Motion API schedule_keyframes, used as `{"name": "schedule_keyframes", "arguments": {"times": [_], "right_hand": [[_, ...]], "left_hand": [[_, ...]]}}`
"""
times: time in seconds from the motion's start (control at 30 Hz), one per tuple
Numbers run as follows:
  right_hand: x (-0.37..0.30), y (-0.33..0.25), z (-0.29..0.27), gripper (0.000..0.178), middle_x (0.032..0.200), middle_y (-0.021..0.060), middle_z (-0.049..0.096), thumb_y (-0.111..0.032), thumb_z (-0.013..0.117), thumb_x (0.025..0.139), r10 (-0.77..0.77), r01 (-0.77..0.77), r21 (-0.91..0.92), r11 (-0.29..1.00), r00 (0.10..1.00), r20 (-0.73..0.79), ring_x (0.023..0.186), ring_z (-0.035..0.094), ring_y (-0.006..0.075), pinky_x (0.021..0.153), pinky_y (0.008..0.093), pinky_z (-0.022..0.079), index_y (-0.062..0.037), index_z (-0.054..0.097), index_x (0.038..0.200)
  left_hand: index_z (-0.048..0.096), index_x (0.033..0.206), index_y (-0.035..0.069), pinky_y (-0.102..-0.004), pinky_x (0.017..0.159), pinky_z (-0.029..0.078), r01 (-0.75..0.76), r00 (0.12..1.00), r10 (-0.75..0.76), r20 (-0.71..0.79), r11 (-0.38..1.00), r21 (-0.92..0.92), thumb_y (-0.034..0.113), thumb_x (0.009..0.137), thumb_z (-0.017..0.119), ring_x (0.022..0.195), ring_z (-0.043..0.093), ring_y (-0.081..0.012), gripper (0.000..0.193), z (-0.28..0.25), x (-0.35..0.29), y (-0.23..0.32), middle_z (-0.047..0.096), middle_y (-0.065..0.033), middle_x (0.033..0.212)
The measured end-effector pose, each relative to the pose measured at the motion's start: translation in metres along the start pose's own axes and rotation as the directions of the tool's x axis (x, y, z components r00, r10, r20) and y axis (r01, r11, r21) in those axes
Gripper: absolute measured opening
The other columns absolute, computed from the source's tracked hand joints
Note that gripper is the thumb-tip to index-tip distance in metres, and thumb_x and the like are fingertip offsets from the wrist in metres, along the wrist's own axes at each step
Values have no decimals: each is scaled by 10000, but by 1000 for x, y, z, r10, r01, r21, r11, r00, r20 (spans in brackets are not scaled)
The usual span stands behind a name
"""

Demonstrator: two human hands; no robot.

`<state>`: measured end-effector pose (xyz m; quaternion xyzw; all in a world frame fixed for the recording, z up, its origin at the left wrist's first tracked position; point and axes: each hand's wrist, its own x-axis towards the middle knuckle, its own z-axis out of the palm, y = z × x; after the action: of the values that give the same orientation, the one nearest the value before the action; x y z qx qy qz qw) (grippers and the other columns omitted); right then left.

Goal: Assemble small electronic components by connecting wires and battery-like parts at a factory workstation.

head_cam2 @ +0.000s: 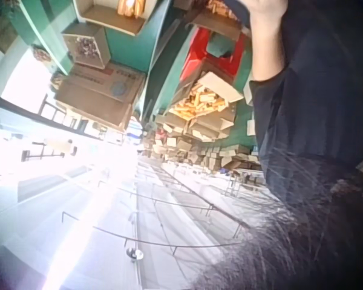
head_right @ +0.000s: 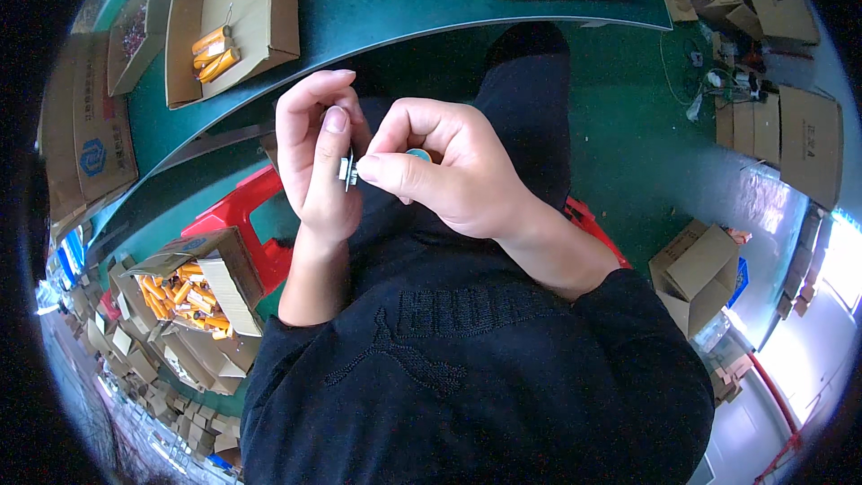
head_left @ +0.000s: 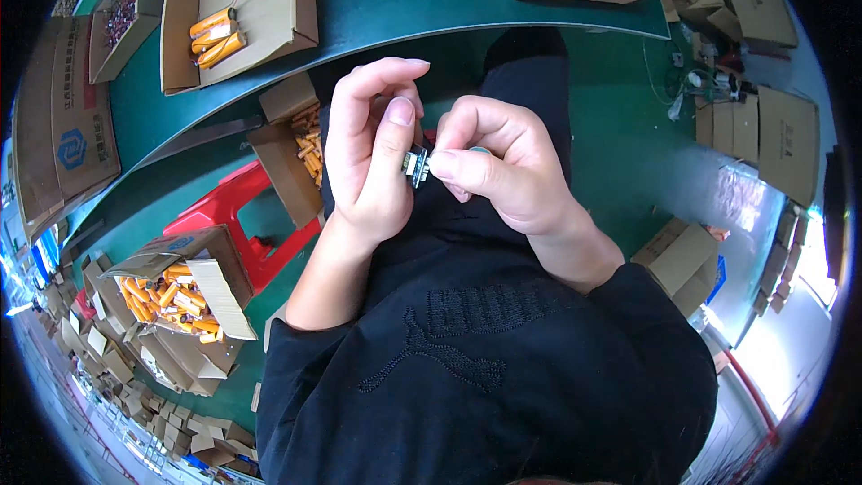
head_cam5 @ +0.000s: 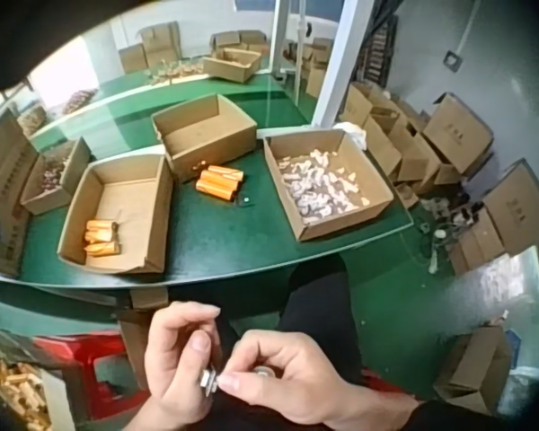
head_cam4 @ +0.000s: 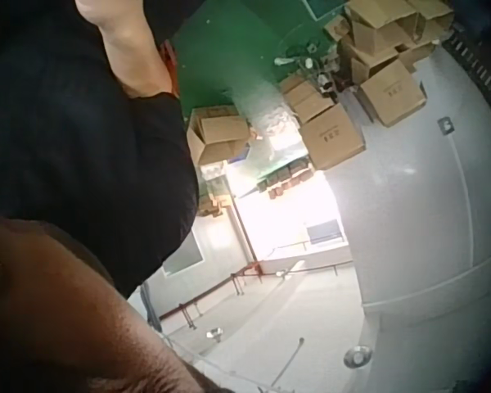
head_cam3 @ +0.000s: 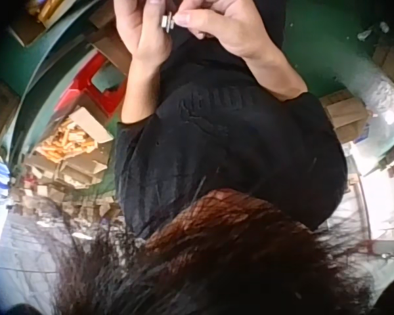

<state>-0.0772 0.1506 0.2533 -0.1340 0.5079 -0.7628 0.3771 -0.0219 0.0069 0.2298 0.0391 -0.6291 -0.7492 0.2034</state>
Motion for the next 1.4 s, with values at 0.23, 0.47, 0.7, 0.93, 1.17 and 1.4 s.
{"name": "schedule_keyframes", "arguments": {"times": [0.23, 0.47, 0.7, 0.93, 1.17, 1.4], "right_hand": [[0, -3, -10, 25, 694, 49, 612, -22, 644, 890, 39, -39, -9, 999, 999, 25, 579, 511, 89, 574, 196, 404, -25, 648, 866], [0, 1, -19, 43, 659, 54, 606, -31, 648, 911, 111, -117, 78, 990, 991, 72, 544, 509, 90, 536, 199, 410, 1, 661, 884], [-2, 4, -19, 54, 664, 56, 606, -35, 655, 922, 132, -142, 125, 982, 987, 87, 544, 513, 99, 534, 204, 424, 7, 661, 888], [1, 11, -2, 19, 812, 72, 645, -17, 675, 913, -21, 19, 42, 999, 999, 40, 649, 534, 108, 596, 213, 429, 1, 671, 914], [1, 13, -11, 32, 913, 74, 653, -7, 683, 904, -285, 332, -518, 788, 943, 172, 698, 501, 111, 605, 220, 376, -5, 681, 936], [4, 15, -8, 28, 885, 64, 647, 2, 678, 904, -395, 379, -520, 765, 915, 86, 659, 463, 113, 578, 230, 332, -14, 687, 925]], "left_hand": [[618, 1256, 15, -269, 715, 436, 15, 992, -36, 120, 986, 167, -32, 953, 455, 802, 519, -157, 347, -7, 4, 3, 573, -83, 971], [650, 1219, 31, -294, 726, 446, 6, 970, -79, 228, 953, 303, -43, 926, 448, 804, 540, -190, 364, -10, 6, 7, 592, -100, 964], [648, 1222, 36, -293, 726, 445, 40, 959, -112, 259, 963, 268, -22, 941, 456, 804, 541, -193, 344, -10, 1, 5, 600, -99, 968], [653, 1203, 32, -259, 707, 406, 203, 973, -209, 98, 977, 71, 54, 1004, 456, 795, 494, -128, 281, -12, -3, -1, 587, -58, 948], [639, 1219, 33, -230, 696, 353, 295, 955, -295, 33, 955, 11, 118, 1048, 442, 784, 432, -80, 275, -17, -4, -2, 549, -17, 919], [607, 1267, 36, -225, 696, 335, 292, 956, -292, -9, 956, -37, 127, 1053, 443, 774, 412, -81, 284, -11, -3, -8, 513, -7, 890]]}}
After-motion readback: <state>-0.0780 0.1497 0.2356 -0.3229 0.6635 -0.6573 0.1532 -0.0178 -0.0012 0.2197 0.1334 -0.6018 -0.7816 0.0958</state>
